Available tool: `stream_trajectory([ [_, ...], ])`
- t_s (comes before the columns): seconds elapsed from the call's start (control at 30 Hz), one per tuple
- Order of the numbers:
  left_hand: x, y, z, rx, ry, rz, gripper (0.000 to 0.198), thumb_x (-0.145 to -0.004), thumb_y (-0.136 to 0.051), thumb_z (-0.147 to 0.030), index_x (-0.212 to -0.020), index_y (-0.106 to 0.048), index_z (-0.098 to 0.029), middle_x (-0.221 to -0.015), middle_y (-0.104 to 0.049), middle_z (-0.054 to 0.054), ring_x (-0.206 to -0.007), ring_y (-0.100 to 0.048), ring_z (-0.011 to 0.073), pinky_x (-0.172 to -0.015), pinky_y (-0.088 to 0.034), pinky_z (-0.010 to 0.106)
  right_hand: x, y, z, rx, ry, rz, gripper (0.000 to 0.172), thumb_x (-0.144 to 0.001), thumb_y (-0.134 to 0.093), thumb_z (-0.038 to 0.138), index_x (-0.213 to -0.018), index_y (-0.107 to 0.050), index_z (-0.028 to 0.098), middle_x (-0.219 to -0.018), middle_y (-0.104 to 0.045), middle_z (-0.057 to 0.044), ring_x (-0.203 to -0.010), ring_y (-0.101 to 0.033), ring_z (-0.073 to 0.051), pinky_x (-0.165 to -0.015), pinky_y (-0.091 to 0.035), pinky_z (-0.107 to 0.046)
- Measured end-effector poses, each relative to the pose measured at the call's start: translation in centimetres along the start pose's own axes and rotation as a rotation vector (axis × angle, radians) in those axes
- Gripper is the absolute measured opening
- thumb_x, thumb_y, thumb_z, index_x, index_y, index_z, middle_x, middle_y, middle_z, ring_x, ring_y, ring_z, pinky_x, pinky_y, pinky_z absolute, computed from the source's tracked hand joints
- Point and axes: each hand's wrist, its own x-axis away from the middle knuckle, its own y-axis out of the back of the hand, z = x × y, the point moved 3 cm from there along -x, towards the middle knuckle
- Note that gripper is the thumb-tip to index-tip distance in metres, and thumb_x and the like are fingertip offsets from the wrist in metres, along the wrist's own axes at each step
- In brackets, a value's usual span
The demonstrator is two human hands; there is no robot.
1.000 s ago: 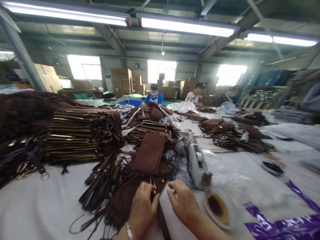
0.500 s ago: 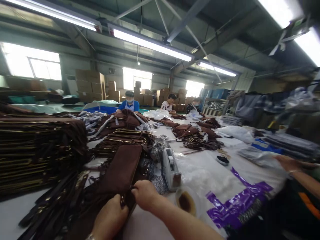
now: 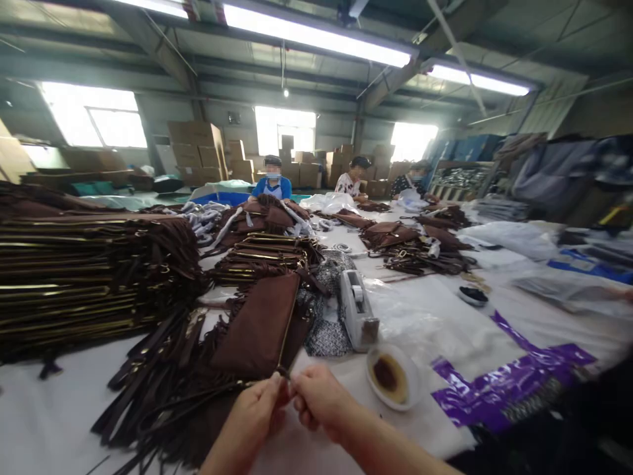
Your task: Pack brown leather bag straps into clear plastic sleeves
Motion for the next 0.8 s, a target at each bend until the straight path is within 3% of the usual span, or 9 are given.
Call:
stream_trajectory([
  [0.1, -1.4, -2.9, 1.0, 0.575, 0.168, 0.165, 0.045, -0.088, -0.053, -0.054, -0.066, -0.060, -0.015, -0.057, -0.057, 0.004, -0.055, -0.060, 0.0183, -0.059, -0.052, 0.032, 0.6, -0.5, 0.2, -0.035, 0.020, -0.002, 0.026, -0.088, -0.039, 0.032, -0.068, -0.049, 0.020, -0.046, -0.047, 0.007, -0.030, -0.035, -0.007, -0.032, -0.022, -0.018],
  [0.17, -2.1, -3.6, 1.8, 0.753, 0.220, 0.056, 0.033, -0.090, -0.056, -0.041, -0.071, -0.062, -0.014, -0.053, -0.056, 0.002, -0.052, -0.060, 0.0166, -0.054, -0.053, 0.029, 1.5, -0.5, 0.1, 0.078, 0.060, -0.005, 0.028, -0.089, -0.036, 0.027, -0.064, -0.047, 0.020, -0.047, -0.048, 0.005, -0.032, -0.037, -0.008, -0.035, -0.027, -0.019],
  [0.23, -2.6, -3.3, 2.4, 0.841, 0.224, -0.142, 0.013, -0.091, -0.056, -0.023, -0.087, -0.065, -0.015, -0.067, -0.065, 0.004, -0.066, -0.067, 0.0155, -0.064, -0.057, 0.027, 2.9, 0.5, -0.1, 0.335, 0.191, -0.048, 0.030, -0.089, -0.038, 0.026, -0.062, -0.049, 0.019, -0.051, -0.053, 0.001, -0.041, -0.047, -0.011, -0.044, -0.038, -0.023],
  [0.3, -2.9, -2.6, 2.6, 0.862, 0.215, -0.270, 0.011, -0.091, -0.055, -0.014, -0.096, -0.064, -0.015, -0.085, -0.070, 0.006, -0.079, -0.070, 0.0144, -0.076, -0.058, 0.027, 5.0, 2.6, -0.2, 0.675, 0.394, -0.154, 0.031, -0.090, -0.041, 0.028, -0.065, -0.056, 0.018, -0.064, -0.062, -0.005, -0.060, -0.058, -0.017, -0.061, -0.047, -0.030],
  [0.4, -3.2, -1.5, 2.7, 0.818, 0.221, -0.296, 0.011, -0.091, -0.054, -0.014, -0.094, -0.064, -0.014, -0.083, -0.070, 0.007, -0.075, -0.070, 0.0146, -0.075, -0.059, 0.028, 8.0, 7.7, -0.9, 1.080, 0.552, -0.437, 0.024, -0.091, -0.046, 0.029, -0.095, -0.067, 0.019, -0.100, -0.069, -0.013, -0.097, -0.061, -0.029, -0.088, -0.046, -0.044],
  [0.47, -3.3, -1.0, 2.8, 0.785, 0.219, -0.312, 0.011, -0.091, -0.054, -0.013, -0.095, -0.064, -0.013, -0.080, -0.069, 0.007, -0.073, -0.069, 0.0148, -0.072, -0.060, 0.027, 9.2, 11.4, -1.6, 1.230, 0.500, -0.633, 0.033, -0.086, -0.055, 0.030, -0.117, -0.064, 0.022, -0.132, -0.058, -0.015, -0.127, -0.045, -0.038, -0.103, -0.034, -0.055],
  [0.53, -3.4, -0.8, 3.1, 0.756, 0.211, -0.324, 0.013, -0.090, -0.053, -0.011, -0.097, -0.064, -0.011, -0.079, -0.068, 0.007, -0.072, -0.069, 0.0155, -0.070, -0.060, 0.027, 9.6, 13.9, -2.6, 1.318, 0.393, -0.670, 0.039, -0.082, -0.060, 0.029, -0.121, -0.063, 0.023, -0.146, -0.047, -0.012, -0.139, -0.029, -0.042, -0.107, -0.026, -0.061],
  [0.67, -3.2, -0.8, 3.2, 0.749, 0.229, -0.312, 0.022, -0.083, -0.059, -0.008, -0.105, -0.064, -0.011, -0.071, -0.062, 0.003, -0.069, -0.067, 0.0167, -0.065, -0.060, 0.027, 9.9, 16.1, -3.3, 1.297, 0.415, -0.660, 0.021, -0.086, -0.058, 0.035, -0.099, -0.070, 0.024, -0.147, -0.046, -0.008, -0.141, -0.026, -0.039, -0.109, -0.027, -0.058],
  [0.8, -2.7, -0.2, 3.4, 0.790, 0.304, -0.273, 0.037, -0.076, -0.064, -0.010, -0.113, -0.062, -0.011, -0.072, -0.063, 0.003, -0.071, -0.066, 0.0205, -0.063, -0.061, 0.033, 10.8, 20.0, -2.1, 1.102, 0.594, -0.889, 0.024, -0.093, -0.047, 0.032, -0.084, -0.066, 0.020, -0.106, -0.067, -0.011, -0.105, -0.059, -0.026, -0.092, -0.045, -0.040],
])
